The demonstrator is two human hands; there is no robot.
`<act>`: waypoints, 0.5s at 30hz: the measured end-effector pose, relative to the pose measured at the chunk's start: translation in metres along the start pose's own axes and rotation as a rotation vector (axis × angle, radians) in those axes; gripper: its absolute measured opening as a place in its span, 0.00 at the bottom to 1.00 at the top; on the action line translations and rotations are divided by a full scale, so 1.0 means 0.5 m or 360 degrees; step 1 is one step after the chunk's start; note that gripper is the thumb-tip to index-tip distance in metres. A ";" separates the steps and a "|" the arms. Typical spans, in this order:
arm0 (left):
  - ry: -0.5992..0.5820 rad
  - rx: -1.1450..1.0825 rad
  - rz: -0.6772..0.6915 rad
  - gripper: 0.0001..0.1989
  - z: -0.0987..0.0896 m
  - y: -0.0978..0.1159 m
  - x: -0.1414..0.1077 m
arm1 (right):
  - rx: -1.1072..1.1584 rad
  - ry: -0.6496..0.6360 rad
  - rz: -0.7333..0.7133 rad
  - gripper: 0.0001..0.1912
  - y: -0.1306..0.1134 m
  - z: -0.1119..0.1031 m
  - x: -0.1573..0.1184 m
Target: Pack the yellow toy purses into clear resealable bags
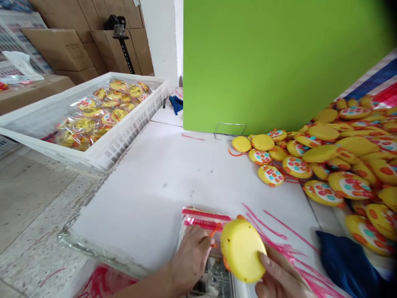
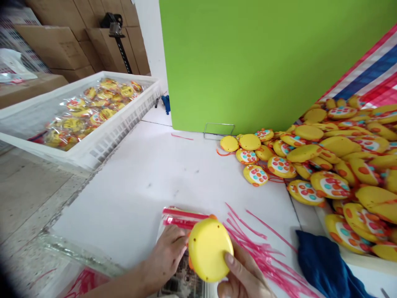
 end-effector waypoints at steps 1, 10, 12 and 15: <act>0.0012 0.0052 0.0032 0.10 0.001 0.003 -0.001 | -0.0020 0.0028 -0.0094 0.28 -0.010 0.011 0.007; 0.0088 0.0027 0.0271 0.08 -0.070 0.034 -0.026 | -0.1380 -0.0269 -0.0995 0.20 -0.040 0.072 0.030; 0.0264 -0.0066 0.0235 0.08 -0.116 0.027 -0.028 | -0.1441 -0.0197 -0.0989 0.20 -0.036 0.057 0.021; 0.0420 -0.0290 -0.0067 0.08 -0.165 -0.003 -0.017 | -0.1531 -0.0132 -0.1024 0.22 -0.029 0.040 0.007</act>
Point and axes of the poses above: each hand's wrist, its own x-axis towards the middle knuckle, its own z-axis out of the palm, y = z × x, the point moved 6 cm from there along x, towards the middle knuckle, and after that the axes turned 11 degrees about -z, right-handed, at the moved point
